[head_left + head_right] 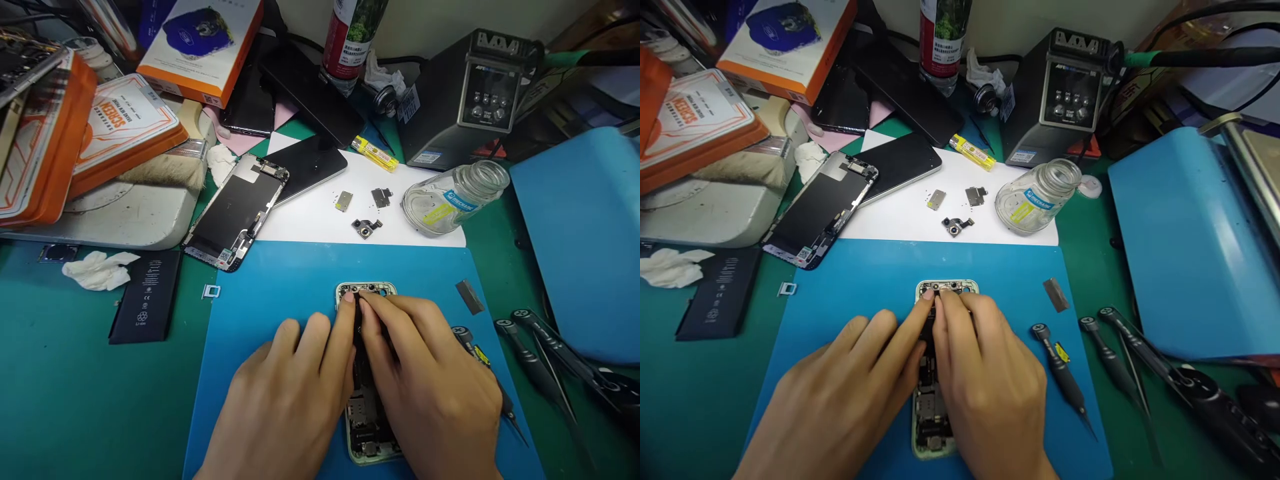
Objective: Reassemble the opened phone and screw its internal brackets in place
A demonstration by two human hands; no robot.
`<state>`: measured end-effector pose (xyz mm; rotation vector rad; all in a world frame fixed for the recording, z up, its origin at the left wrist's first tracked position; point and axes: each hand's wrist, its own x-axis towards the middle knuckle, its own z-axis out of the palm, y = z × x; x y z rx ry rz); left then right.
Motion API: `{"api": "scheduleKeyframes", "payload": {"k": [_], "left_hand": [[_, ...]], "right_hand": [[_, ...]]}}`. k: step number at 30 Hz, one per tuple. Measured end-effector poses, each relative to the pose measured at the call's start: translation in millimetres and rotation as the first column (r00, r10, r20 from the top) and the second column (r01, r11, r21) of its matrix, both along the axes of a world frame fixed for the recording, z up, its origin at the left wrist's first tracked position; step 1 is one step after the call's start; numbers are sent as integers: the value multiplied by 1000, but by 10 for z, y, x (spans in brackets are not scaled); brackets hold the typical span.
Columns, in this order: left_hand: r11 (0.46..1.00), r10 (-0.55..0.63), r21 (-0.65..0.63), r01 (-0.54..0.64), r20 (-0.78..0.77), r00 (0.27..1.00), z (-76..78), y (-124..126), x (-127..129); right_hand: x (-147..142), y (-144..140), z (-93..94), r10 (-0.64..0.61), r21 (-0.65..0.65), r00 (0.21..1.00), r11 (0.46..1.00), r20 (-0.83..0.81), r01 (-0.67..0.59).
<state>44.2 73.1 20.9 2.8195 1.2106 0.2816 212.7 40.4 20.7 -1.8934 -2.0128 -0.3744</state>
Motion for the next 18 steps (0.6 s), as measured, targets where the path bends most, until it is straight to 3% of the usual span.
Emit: {"api": "scheduleKeyframes", "payload": {"k": [7,18], "left_hand": [[998,-8,60,5,38,999,-4,14,19],[997,27,73,-34,87,996,-25,2,38]], "right_hand": [[-26,46,4,-1,26,1000,1000,6,1],[-36,-8,-26,19,29,987,999,162,-24]]}}
